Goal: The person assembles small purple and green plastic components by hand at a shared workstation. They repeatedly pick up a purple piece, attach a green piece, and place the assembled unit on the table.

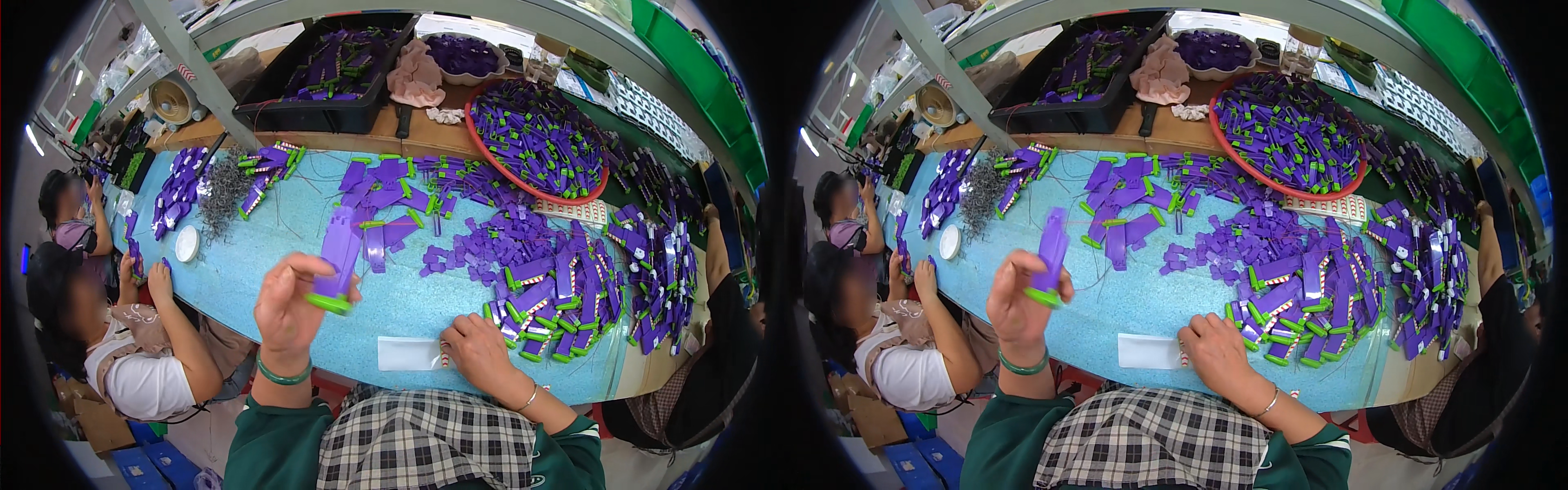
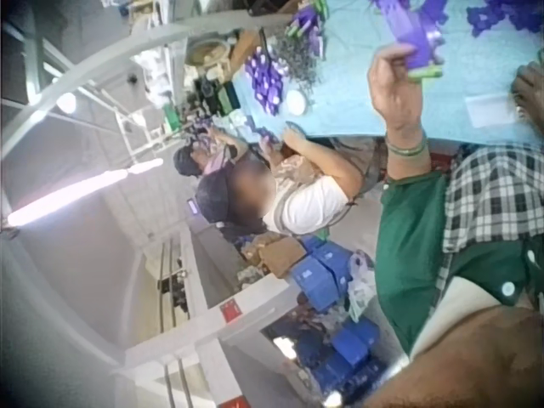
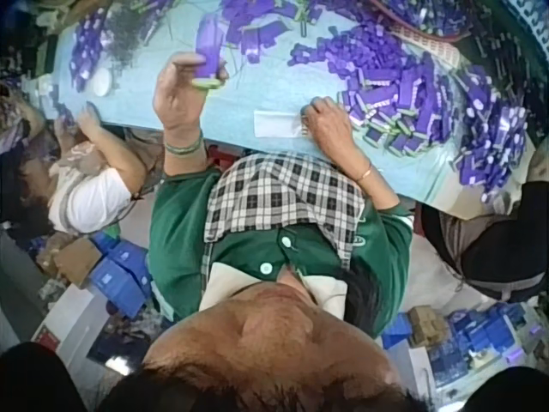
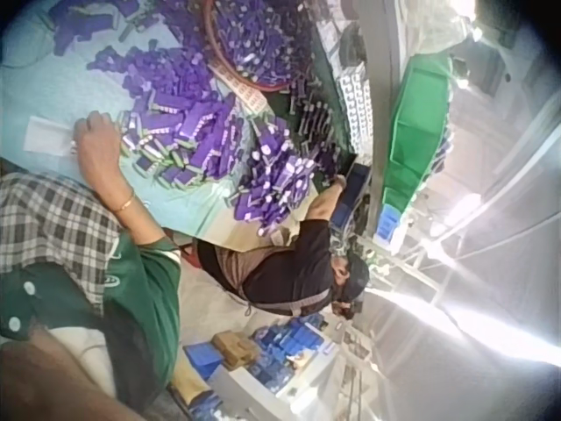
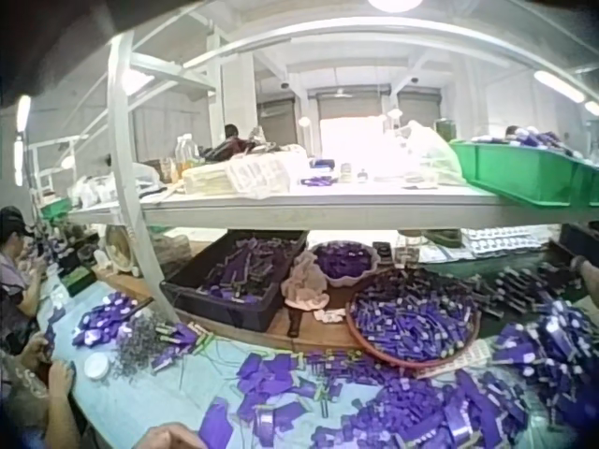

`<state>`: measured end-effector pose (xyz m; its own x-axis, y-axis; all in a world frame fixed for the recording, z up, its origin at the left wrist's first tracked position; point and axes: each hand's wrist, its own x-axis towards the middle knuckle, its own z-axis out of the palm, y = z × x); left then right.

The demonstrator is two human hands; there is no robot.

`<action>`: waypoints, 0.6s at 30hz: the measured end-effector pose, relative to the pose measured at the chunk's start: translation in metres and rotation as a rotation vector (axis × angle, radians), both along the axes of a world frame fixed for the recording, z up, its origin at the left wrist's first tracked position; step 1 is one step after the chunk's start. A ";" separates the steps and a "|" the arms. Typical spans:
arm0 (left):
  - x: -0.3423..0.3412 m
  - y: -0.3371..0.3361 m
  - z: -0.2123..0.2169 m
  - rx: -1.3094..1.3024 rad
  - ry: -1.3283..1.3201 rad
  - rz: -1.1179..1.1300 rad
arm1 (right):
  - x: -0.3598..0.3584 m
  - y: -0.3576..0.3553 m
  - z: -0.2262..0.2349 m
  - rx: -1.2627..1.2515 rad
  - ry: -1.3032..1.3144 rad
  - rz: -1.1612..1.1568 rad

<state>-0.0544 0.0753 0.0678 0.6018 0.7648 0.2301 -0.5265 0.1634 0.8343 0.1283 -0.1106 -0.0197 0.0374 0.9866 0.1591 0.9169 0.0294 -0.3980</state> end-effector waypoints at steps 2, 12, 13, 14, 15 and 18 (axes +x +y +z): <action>-0.002 -0.010 -0.016 -0.084 -0.043 -0.158 | -0.002 0.001 -0.002 0.021 0.040 -0.012; 0.018 -0.075 -0.119 -0.026 0.617 -0.411 | 0.000 0.004 -0.010 0.120 0.221 -0.036; 0.018 -0.075 -0.119 0.007 0.619 -0.392 | 0.002 0.005 -0.009 0.138 0.298 -0.027; 0.018 -0.074 -0.117 0.040 0.622 -0.374 | 0.004 0.004 -0.009 0.072 0.479 -0.069; 0.019 -0.073 -0.116 0.072 0.624 -0.355 | 0.007 0.002 -0.008 0.004 0.660 -0.111; 0.020 -0.063 -0.115 -0.053 0.492 -0.320 | 0.018 0.002 -0.002 -0.067 1.091 -0.152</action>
